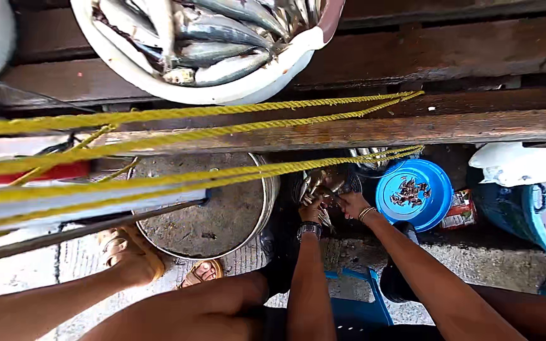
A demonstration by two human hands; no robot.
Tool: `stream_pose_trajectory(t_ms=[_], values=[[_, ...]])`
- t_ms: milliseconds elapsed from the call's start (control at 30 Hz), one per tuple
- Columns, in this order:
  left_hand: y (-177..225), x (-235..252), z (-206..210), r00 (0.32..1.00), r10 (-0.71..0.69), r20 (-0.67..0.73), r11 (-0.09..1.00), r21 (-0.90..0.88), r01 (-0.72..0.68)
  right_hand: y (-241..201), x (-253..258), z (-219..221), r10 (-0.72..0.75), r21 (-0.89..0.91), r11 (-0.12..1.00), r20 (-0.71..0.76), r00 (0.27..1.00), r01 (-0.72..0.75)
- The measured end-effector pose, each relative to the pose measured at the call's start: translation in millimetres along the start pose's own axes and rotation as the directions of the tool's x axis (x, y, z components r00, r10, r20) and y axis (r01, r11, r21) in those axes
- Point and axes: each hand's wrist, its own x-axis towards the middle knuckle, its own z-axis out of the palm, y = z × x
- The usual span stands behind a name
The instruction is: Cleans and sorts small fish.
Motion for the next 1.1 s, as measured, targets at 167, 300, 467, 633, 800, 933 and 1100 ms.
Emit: stream_pose_trajectory(t_ms=[167,300,467,633,800,933,1100], values=[[10.5,-14.7,2.6,0.999,0.047,0.024,0.998,0.049,-0.048,-27.8,-52.9,6.1,-0.211,-0.542,0.822,-0.010,0.977,0.172],[13.3,-30.9,-0.6,0.996,0.065,0.062,0.996,0.052,-0.069,-29.6,-78.7,12.8,-0.300,-0.607,0.762,-0.021,0.954,0.226],[19.5,-41.2,-9.0,0.972,0.092,0.218,0.993,0.055,-0.106,-11.5,-79.1,-5.7,-0.281,-0.039,0.960,-0.148,0.948,0.278],[30.4,-58.9,-6.7,0.908,0.095,0.409,0.979,0.125,-0.159,-18.7,-83.8,-29.4,-0.021,0.609,0.757,-0.338,0.941,0.236],[32.7,-72.5,-2.2,0.860,0.067,0.506,0.980,0.129,-0.152,-25.7,-85.0,-26.4,0.079,0.815,0.530,-0.325,0.942,0.237],[32.1,-76.7,-1.6,0.870,0.066,0.489,0.981,0.126,-0.145,-24.5,-83.2,-24.6,0.102,0.865,0.438,-0.318,0.943,0.244],[33.5,-79.1,0.7,0.876,0.053,0.479,0.984,0.125,-0.127,-21.6,-81.1,-25.3,0.086,0.894,0.373,-0.298,0.951,0.247]])
